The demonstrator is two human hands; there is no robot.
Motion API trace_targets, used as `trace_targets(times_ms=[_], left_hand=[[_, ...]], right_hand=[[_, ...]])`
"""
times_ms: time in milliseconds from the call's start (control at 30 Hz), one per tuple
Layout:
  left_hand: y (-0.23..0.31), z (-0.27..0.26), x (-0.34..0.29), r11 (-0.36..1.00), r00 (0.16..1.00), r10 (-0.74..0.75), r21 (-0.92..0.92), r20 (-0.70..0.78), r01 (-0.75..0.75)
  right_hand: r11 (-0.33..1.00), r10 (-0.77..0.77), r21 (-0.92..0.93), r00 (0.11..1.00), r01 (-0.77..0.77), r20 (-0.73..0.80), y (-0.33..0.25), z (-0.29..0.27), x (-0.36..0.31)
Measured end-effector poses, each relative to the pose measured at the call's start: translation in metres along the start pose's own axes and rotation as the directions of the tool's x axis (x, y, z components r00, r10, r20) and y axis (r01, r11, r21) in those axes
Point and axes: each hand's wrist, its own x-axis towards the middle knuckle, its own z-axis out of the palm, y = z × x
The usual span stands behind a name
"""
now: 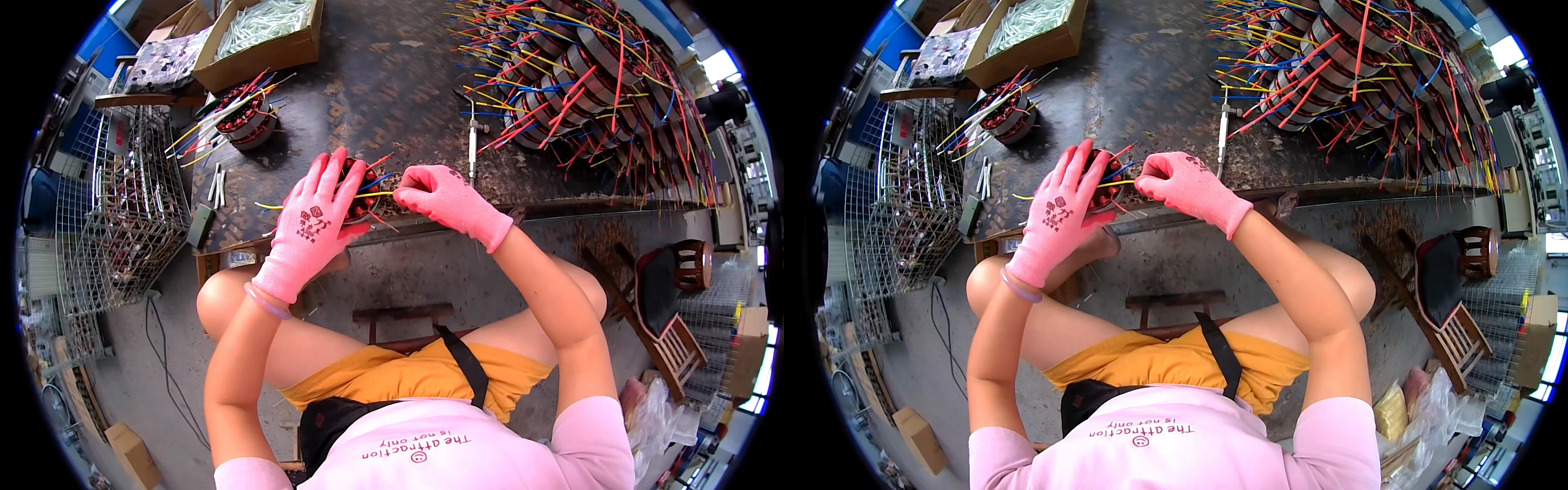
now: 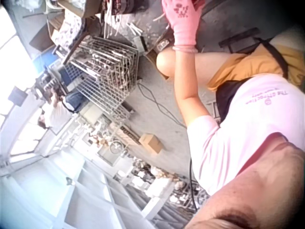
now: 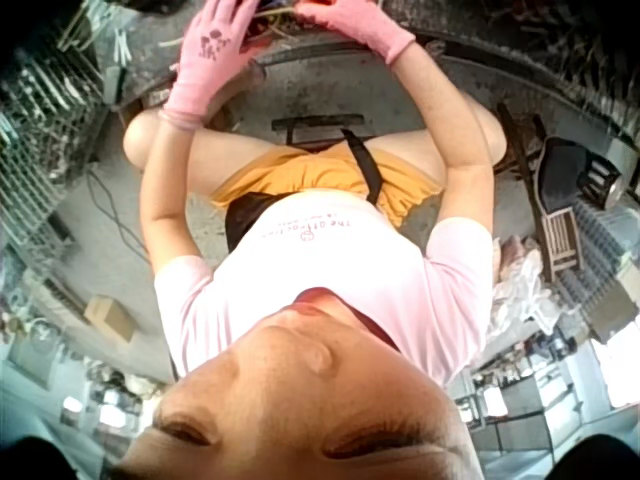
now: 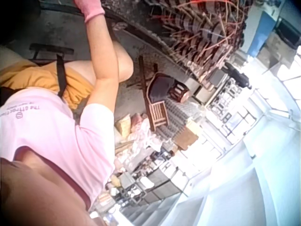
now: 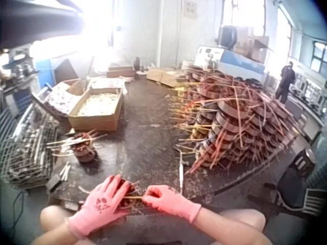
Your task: The person wires a motor stator by cutting wire ends with pliers and grouping the wires together. The person handles the stator, colored wires, and uses pliers for cutting.
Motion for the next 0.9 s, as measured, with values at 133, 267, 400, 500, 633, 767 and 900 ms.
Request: trace_targets(times_ms=[133,267,400,500,633,767,900], left_hand=[[0.005,-0.008,-0.001,0.998,1.0,-0.022,-0.054,-0.017,0.021],[0.002,-0.027,0.005,0.998,0.998,-0.054,-0.017,0.012,0.054],[-0.002,-0.026,0.006,0.999,0.999,-0.053,-0.009,0.01,0.053],[-0.003,-0.009,0.004,0.997,0.998,-0.063,-0.054,0.008,0.063],[-0.005,-0.005,0.003,0.987,0.996,-0.086,-0.135,0.01,0.086],[-0.009,-0.003,0.001,0.983,0.997,-0.082,-0.164,0.016,0.083],[-0.011,-0.001,0.003,0.979,0.998,-0.068,-0.19,0.006,0.068]], right_hand=[[0.98,0.083,0.178,0.996,-0.088,0.037,-0.008,-0.008,-0.009],[0.985,0.118,0.12,0.992,-0.121,0.034,-0.005,-0.011,-0.009],[0.996,0.038,0.074,0.999,-0.04,0.032,-0.014,0.005,0.0],[0.999,0.033,0.017,0.999,-0.033,0.023,-0.011,0.006,0.002],[0.992,0.02,0.127,0.999,-0.024,0.034,0.001,0.004,0.003],[0.965,0.009,0.261,0.996,-0.031,0.084,0.001,0.004,0.003],[0.933,-0.002,0.356,0.989,-0.052,0.149,0.007,-0.002,0.008]])
